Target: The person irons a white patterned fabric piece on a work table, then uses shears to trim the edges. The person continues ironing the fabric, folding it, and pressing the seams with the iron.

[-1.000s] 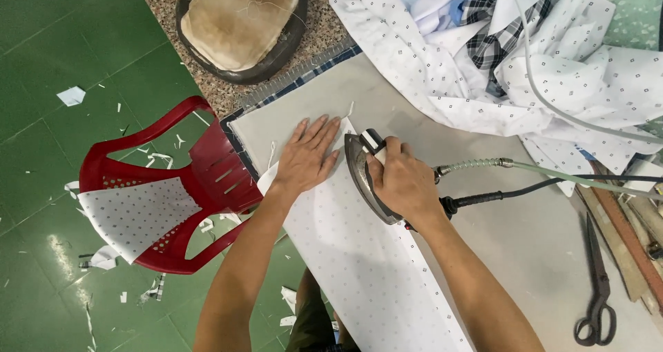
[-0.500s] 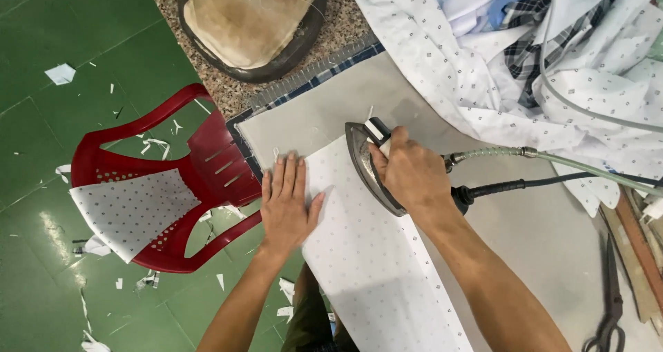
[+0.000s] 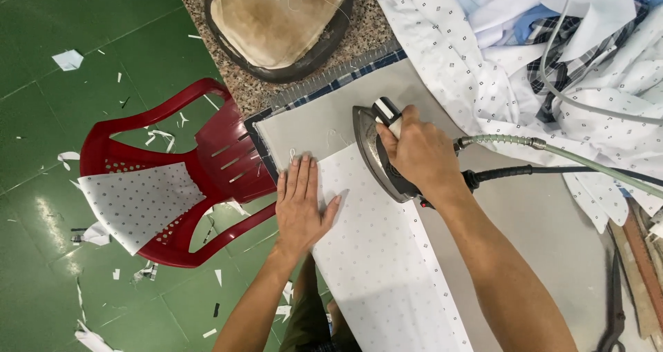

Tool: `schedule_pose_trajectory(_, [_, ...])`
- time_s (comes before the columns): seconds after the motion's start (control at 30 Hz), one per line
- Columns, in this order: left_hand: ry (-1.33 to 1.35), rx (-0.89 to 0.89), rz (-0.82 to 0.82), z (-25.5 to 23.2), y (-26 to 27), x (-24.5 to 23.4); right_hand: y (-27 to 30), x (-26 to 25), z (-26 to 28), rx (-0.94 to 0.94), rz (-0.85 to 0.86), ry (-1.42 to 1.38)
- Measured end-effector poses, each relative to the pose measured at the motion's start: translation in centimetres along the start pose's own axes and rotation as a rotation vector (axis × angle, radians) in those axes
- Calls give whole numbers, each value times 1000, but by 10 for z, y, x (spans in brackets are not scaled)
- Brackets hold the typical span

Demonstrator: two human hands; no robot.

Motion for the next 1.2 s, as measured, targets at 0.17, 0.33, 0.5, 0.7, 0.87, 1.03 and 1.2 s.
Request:
schedule_pose_trajectory(0.17, [32,5,-12,-1,0,-3,29,-13,11,2,173,-134])
schedule_pose_trajectory(0.33, [40,-17,-8,2,2,1,39,-6,22,-139,232,33])
schedule_pose_trajectory(0.5, [35,-21,14,1,0,-1,27,-5,33,-164,164,46])
schedule_pose_trajectory(0.7, [34,-21,13,1,0,-2,13,-5,44,-162,145,42])
schedule_pose_trajectory(0.87, [36,-16,12,3,1,-2,4,0,49,-155,132,62])
schedule_pose_trajectory(1.03, [16,-14,50,1,-1,-4,-1,-8,55,-168,79,77])
schedule_pose_trajectory(1.2, [202,98,84,-92,34,19,-11,8,48,-182,-3,88])
Point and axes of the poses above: each hand's wrist, its own y-axis away from the middle knuckle, its own x-axis out of the palm, z = x × y, the point moved 8 cm from there along -y, towards the middle knuckle, and after that the axes turned 15 degrees about x, right-handed, at the moved point
